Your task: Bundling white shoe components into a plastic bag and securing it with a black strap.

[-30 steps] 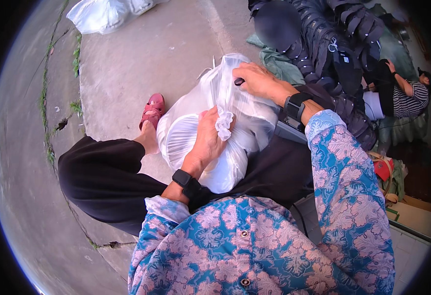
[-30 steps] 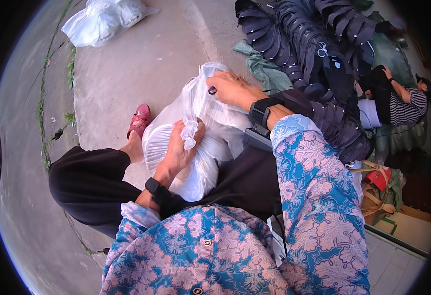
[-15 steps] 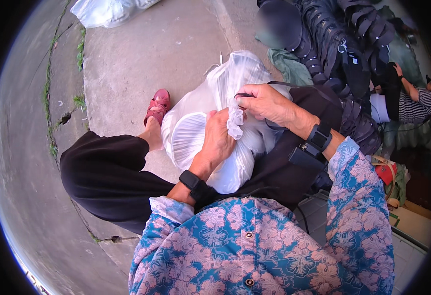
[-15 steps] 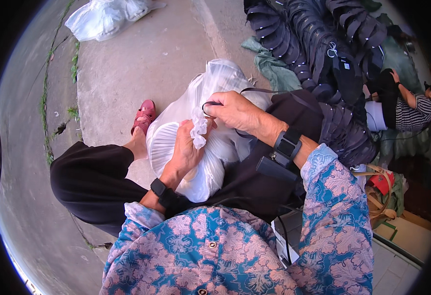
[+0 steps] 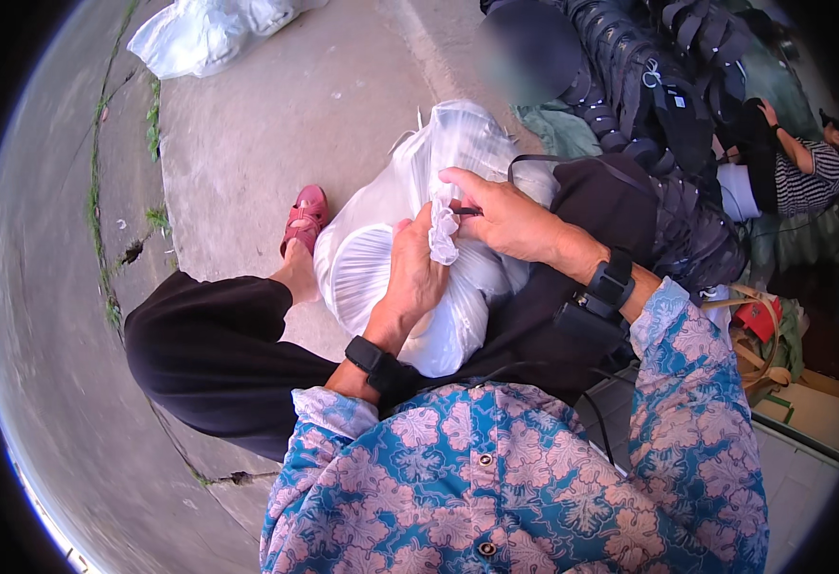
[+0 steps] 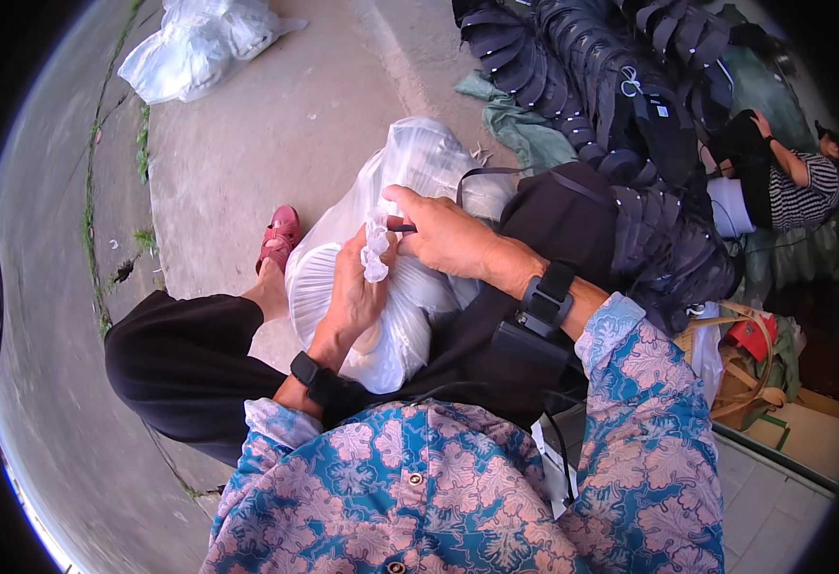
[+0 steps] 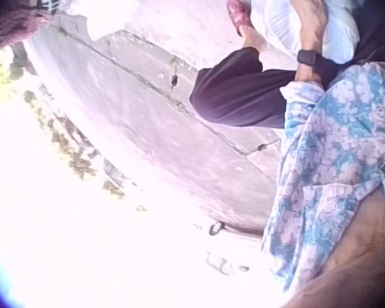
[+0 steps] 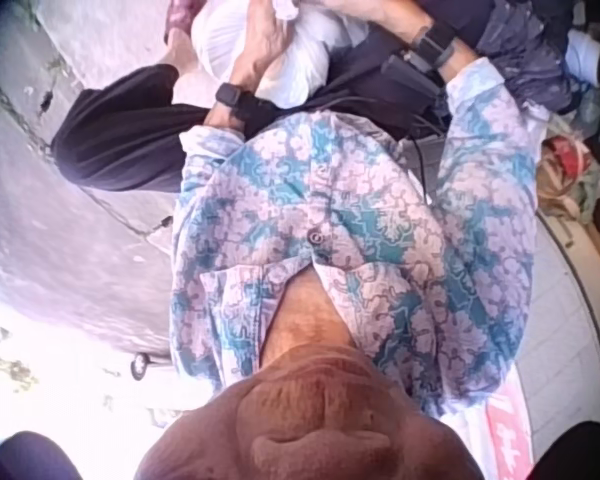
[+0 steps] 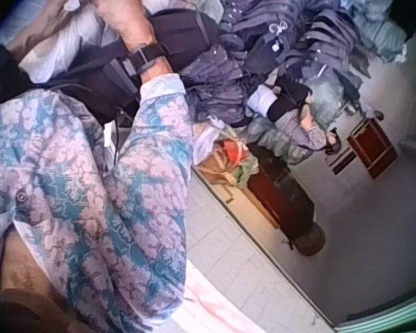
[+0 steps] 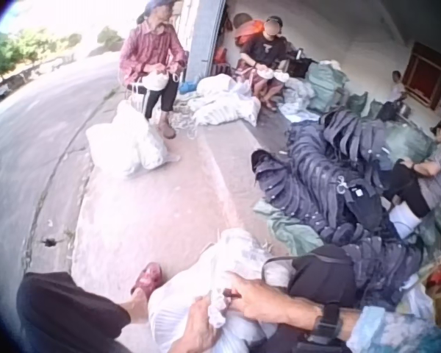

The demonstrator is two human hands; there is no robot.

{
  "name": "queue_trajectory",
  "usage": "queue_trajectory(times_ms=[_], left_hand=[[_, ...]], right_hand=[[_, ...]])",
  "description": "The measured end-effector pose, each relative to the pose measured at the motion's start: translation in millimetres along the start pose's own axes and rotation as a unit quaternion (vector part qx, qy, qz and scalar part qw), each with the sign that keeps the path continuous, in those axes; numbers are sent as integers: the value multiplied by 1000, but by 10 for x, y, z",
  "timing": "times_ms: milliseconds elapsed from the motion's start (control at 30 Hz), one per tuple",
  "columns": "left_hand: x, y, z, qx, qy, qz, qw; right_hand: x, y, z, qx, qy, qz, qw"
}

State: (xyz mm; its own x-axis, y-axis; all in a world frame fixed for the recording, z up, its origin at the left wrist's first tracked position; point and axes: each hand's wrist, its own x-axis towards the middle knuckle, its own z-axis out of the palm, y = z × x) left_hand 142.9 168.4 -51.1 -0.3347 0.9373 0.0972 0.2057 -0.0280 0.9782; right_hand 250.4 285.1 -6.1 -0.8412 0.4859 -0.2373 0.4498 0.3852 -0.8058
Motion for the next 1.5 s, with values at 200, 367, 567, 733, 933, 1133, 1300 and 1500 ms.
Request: queue_trajectory(times_ms=[200,367,567,733,933,1133,1300,1500], left_hand=[[2,-44,56,-13,35,12,999],[-1,30,75,-18,54,-34,998],[-17,-7,43,27,70,2,997],[-31,-25,91,7,41,-28,999],[19,57,9,257,-11,121,959],[-20,199,-62,339,19,193,920],[19,234,-118,394,19,172,903],[60,316,-171,381,-36,108,918]], right_hand=[[-71,-123,-134,-55,-39,20,998],[-274,-144,-648,5,-151,98,984],[-351,-438,-1246,-90,-99,100,986],[-174,-318,-1608,85,166,114,976],[599,186,-676,98,90,-59,989],[599,141,-124,57,-148,-58,986],[596,175,-200,1,-216,-17,976],[519,66,-214,128,-194,101,967]])
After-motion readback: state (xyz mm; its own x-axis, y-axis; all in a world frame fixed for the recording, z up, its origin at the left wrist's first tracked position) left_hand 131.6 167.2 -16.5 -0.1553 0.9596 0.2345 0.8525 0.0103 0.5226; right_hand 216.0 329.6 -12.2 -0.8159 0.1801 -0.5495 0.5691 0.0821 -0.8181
